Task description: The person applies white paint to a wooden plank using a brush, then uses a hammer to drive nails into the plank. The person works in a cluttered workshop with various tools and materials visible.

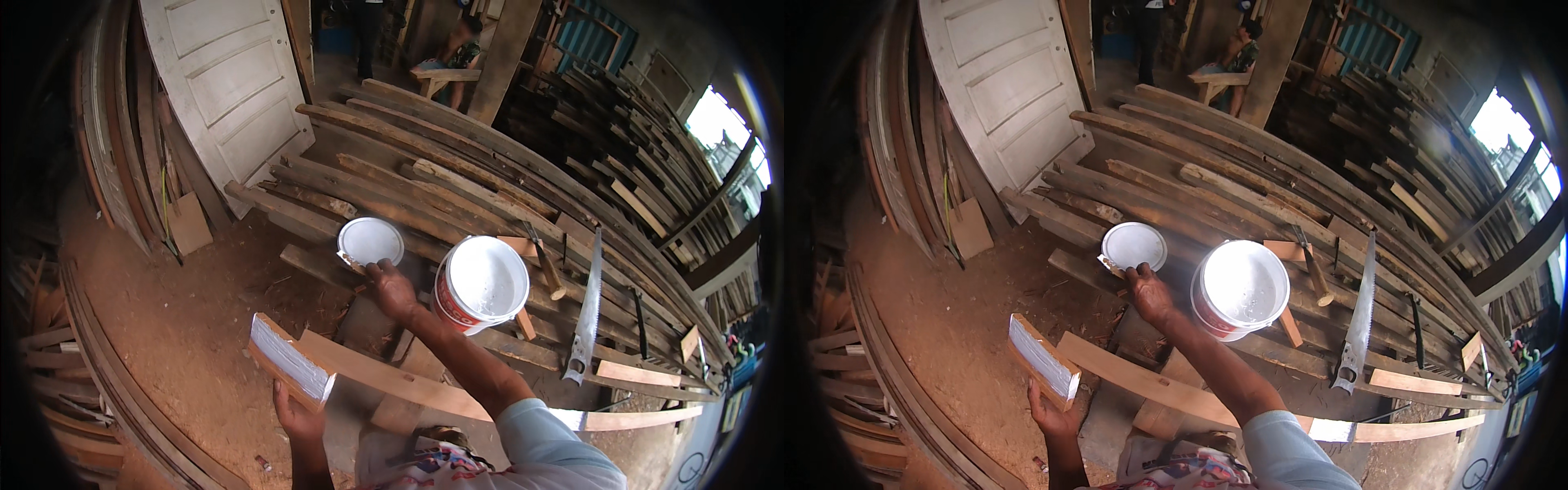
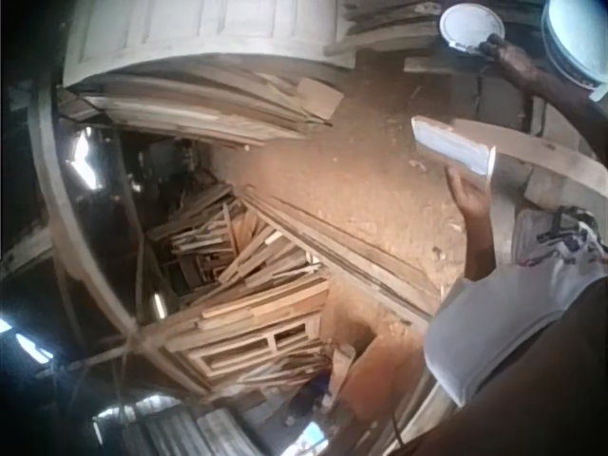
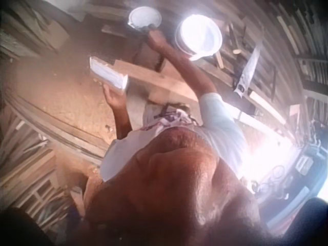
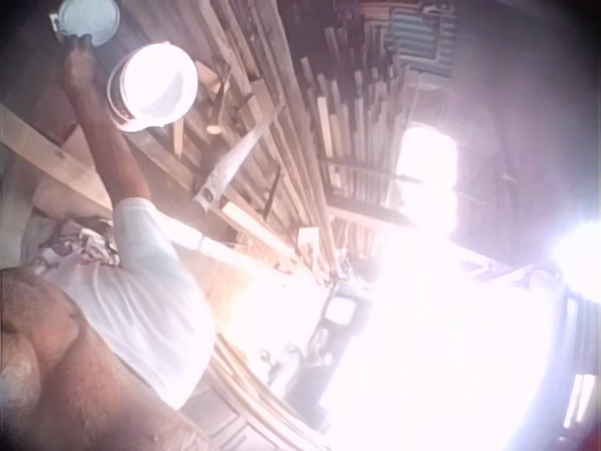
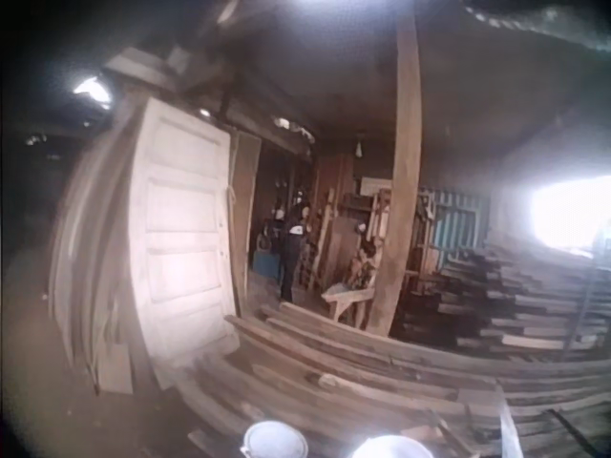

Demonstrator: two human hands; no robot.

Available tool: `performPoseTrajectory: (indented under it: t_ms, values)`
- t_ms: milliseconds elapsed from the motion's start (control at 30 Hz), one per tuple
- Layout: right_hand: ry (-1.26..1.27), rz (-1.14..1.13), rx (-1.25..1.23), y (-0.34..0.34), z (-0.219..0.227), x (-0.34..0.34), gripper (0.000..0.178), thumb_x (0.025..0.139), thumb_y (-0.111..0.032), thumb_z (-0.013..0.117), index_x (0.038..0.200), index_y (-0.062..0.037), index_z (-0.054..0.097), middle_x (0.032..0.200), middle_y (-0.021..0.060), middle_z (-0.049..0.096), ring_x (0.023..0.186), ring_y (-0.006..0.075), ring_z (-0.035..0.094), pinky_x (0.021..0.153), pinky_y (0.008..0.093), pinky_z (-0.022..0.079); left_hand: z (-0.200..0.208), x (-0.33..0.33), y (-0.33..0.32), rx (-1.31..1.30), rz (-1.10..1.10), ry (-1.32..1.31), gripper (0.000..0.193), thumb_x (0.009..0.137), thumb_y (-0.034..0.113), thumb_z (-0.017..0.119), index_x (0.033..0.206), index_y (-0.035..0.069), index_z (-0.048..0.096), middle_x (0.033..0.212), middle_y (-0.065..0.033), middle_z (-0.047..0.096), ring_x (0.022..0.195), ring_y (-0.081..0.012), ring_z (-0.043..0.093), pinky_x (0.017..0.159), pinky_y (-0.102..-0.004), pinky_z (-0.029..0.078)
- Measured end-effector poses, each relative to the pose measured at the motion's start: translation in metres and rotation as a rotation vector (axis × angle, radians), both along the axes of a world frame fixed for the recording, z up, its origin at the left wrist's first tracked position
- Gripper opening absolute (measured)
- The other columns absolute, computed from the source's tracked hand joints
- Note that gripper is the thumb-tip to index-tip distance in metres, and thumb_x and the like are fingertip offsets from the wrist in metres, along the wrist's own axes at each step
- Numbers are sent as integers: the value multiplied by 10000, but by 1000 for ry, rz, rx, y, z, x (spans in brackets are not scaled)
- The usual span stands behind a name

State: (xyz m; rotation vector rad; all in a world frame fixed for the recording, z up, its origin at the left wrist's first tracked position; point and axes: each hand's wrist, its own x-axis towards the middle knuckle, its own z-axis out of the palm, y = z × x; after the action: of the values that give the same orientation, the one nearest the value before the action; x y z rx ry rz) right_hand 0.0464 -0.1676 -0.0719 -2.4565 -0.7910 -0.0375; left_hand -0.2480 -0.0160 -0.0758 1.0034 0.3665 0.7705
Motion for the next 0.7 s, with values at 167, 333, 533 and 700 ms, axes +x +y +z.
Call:
performPoseTrajectory:
  t_ms: [167, 333, 533, 700]
  values:
    - [-69, 43, -226, 9, -24, 31, 302, 964, -207, 666, 1239, -102, 598, 1193, 191, 618, 1063, 406, 713, 846, 490, 613, 40, -15, 8, -325, -67, -113, 586, 1091, 273, 549, 1560, -25, 365, 1550, -254, 485, 1399, -373, 530, 1193, -537, 438]
    - [-161, 81, -268, 19, -27, 40, 212, 967, -185, 611, 1164, -112, 576, 1132, 174, 625, 1035, 386, 713, 806, 498, 613, 52, -19, 13, -302, -114, -85, 668, 1108, 418, 407, 1636, 18, 318, 1587, -158, 487, 1438, -322, 509, 1225, -509, 387]
    - [-225, 73, -69, 6, -42, 33, 108, 980, -191, 631, 1035, -100, 614, 1023, 184, 662, 847, 446, 717, 688, 557, 587, 38, -7, 9, -486, -299, -281, 457, 1160, 305, 432, 1506, 14, 498, 1438, -112, 640, 1329, -238, 619, 1147, -443, 476]
    - [-149, 62, -71, -6, -28, 25, 222, 934, -172, 708, 1091, -89, 575, 1097, 201, 626, 932, 477, 693, 738, 573, 566, 39, 4, -5, -545, -245, -185, 449, 1148, 311, 468, 1504, 43, 524, 1411, -87, 671, 1259, -226, 668, 1073, -406, 530]
